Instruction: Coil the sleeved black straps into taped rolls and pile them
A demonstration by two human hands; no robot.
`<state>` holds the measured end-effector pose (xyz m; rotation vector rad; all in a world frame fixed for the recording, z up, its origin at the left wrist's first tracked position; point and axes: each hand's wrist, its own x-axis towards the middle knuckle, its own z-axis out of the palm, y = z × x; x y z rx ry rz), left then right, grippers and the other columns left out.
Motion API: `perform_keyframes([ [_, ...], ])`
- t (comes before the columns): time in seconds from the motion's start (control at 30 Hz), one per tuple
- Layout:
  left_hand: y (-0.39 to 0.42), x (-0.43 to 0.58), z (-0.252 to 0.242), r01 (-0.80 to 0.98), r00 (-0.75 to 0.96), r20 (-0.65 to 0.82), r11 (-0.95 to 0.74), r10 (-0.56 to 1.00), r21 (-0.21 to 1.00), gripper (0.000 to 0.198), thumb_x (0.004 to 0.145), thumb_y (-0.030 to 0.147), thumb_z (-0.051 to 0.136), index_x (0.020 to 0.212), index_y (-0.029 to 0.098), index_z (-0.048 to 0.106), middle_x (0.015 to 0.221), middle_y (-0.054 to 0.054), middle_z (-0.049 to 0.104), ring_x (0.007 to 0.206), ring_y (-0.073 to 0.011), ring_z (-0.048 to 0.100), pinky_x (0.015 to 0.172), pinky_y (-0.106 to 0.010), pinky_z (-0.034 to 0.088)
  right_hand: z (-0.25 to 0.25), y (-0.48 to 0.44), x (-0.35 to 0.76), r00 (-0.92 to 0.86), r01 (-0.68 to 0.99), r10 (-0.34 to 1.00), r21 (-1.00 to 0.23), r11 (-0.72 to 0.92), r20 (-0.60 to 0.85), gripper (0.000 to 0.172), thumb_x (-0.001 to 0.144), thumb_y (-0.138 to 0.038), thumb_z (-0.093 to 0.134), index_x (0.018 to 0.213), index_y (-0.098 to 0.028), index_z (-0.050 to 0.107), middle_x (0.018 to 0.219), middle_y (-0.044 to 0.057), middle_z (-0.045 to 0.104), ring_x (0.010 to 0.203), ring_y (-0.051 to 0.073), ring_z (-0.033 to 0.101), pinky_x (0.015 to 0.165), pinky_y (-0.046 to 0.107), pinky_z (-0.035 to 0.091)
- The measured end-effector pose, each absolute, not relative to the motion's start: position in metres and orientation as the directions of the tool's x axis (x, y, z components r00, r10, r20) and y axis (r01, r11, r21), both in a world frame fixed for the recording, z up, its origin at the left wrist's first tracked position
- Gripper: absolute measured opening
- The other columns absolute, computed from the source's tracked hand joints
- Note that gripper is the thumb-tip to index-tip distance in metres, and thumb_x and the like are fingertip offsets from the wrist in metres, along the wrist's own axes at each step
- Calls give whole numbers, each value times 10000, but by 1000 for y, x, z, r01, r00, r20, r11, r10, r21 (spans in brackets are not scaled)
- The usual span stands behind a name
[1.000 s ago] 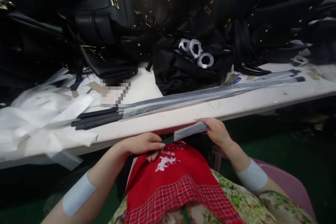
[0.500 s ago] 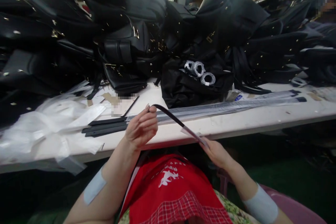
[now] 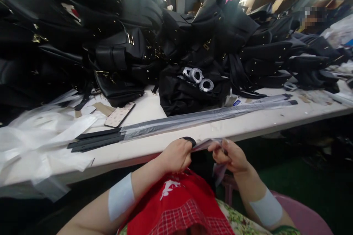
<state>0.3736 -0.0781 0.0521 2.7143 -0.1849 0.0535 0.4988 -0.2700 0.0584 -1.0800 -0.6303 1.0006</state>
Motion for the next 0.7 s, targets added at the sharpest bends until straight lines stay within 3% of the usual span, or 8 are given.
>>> perform_keyframes([
  [0.1, -90, 371, 59, -133, 991, 59, -900, -120, 415, 282, 938, 302, 339, 825, 167, 559, 758, -102, 629, 729, -253, 603, 729, -385, 488, 51, -268, 518, 502, -307, 860, -949, 76, -93, 557, 903, -613, 428, 745, -140, 677, 363, -119, 158, 323, 55, 118, 374, 217, 198],
  [0.2, -94, 368, 62, -21, 999, -20, -803, -41, 596, 378, 974, 316, 273, 738, 180, 536, 689, -62, 609, 652, -199, 576, 682, -330, 460, 50, -266, 534, 642, 36, 764, -992, -119, -69, 425, 854, -552, 526, 800, -149, 652, 459, -43, 445, 395, 109, 407, 450, 259, 397],
  [0.27, -95, 365, 62, 86, 992, -124, -598, -23, 797, 434, 984, 385, 263, 677, 190, 500, 599, -15, 564, 547, -148, 521, 595, -279, 426, 51, -265, 533, 693, 384, 711, -895, -226, 117, 371, 787, -432, 645, 1024, -147, 639, 842, 85, 663, 773, 212, 630, 727, 360, 522],
  [0.33, -97, 363, 60, 208, 972, -229, -281, -45, 937, 479, 963, 518, 288, 656, 197, 467, 497, 32, 486, 445, -116, 452, 494, -246, 371, 48, -263, 521, 555, 614, 798, -764, -201, 236, 515, 756, -309, 670, 1237, -168, 554, 1208, 143, 604, 1139, 277, 554, 986, 435, 441],
  [0.37, -98, 363, 60, 252, 964, -259, -105, -65, 962, 492, 934, 584, 326, 659, 199, 459, 459, 53, 445, 412, -108, 433, 470, -238, 361, 45, -261, 510, 451, 652, 864, -743, -150, 222, 513, 775, -268, 640, 1268, -180, 532, 1257, 139, 580, 1188, 276, 524, 1029, 437, 407],
  [0.47, -96, 369, 65, 233, 971, -233, 387, -49, 892, 484, 853, 645, 487, 696, 187, 481, 434, 77, 433, 410, -106, 480, 515, -245, 439, 30, -252, 473, 263, 528, 964, -841, -119, 29, 233, 903, -239, 483, 1096, -182, 601, 1010, 86, 660, 950, 212, 616, 888, 355, 482],
  [0.53, -91, 376, 72, 140, 974, -219, 589, 64, 796, 417, 841, 573, 583, 757, 168, 522, 510, 45, 542, 498, -125, 574, 612, -277, 504, 23, -244, 449, 248, 396, 967, -904, -162, -65, 271, 979, -288, 373, 986, -170, 617, 828, 49, 643, 761, 168, 601, 756, 300, 491],
  [0.7, -89, 400, 68, -63, 923, -190, 620, 333, 782, 350, 832, 487, 656, 863, 145, 586, 801, -65, 722, 804, -201, 700, 829, -350, 524, 39, -233, 420, 91, 171, 996, -985, -9, 6, 360, 989, -411, 397, 1048, -155, 643, 759, 22, 591, 675, 129, 534, 672, 251, 453],
])
